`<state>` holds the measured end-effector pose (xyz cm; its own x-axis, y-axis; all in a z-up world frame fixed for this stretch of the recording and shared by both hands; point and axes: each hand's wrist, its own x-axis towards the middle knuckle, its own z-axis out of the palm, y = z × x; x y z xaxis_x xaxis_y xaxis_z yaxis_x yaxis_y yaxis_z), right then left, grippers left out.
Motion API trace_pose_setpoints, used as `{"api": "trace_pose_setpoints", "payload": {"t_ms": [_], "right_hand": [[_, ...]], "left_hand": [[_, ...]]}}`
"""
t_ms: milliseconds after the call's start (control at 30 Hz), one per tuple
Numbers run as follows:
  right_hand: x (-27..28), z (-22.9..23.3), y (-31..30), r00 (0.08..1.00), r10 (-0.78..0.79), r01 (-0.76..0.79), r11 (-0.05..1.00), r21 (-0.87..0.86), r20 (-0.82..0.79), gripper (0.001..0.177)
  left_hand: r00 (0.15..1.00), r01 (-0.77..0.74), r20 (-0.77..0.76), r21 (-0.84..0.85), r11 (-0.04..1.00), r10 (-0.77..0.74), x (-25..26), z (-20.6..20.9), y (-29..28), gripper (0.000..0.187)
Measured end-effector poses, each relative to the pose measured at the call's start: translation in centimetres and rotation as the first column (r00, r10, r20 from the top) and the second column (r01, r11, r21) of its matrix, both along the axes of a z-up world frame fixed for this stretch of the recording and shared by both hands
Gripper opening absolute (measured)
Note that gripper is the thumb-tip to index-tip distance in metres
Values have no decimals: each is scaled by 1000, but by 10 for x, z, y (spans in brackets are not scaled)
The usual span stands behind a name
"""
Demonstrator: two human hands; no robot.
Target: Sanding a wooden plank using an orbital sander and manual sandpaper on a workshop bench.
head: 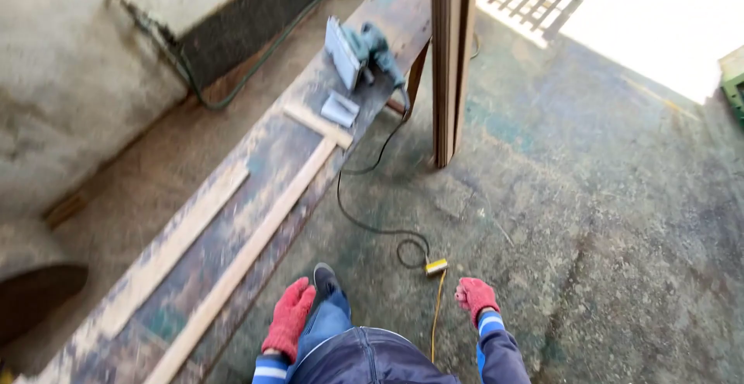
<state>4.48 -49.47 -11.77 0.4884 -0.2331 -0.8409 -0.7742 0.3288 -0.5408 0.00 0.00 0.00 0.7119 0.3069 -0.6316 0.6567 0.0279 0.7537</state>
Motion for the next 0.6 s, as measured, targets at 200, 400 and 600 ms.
{"api": "trace_pose_setpoints", "payload": {"t_ms": [200, 400, 600], "right_hand": [[209, 25, 9, 907, -110, 133, 991, -29, 405, 13], [381, 186, 35, 792, 373, 24, 772, -635, 483, 21], [584, 215, 8, 546, 774, 117, 309, -944, 321, 37]], "left_hand": [[977, 130, 158, 103, 986, -146, 134, 16, 12, 50], [990, 29, 143, -65, 997, -19, 211, 73, -10, 51], [968, -195, 137, -125, 973, 211, 231, 37, -9, 48]]}}
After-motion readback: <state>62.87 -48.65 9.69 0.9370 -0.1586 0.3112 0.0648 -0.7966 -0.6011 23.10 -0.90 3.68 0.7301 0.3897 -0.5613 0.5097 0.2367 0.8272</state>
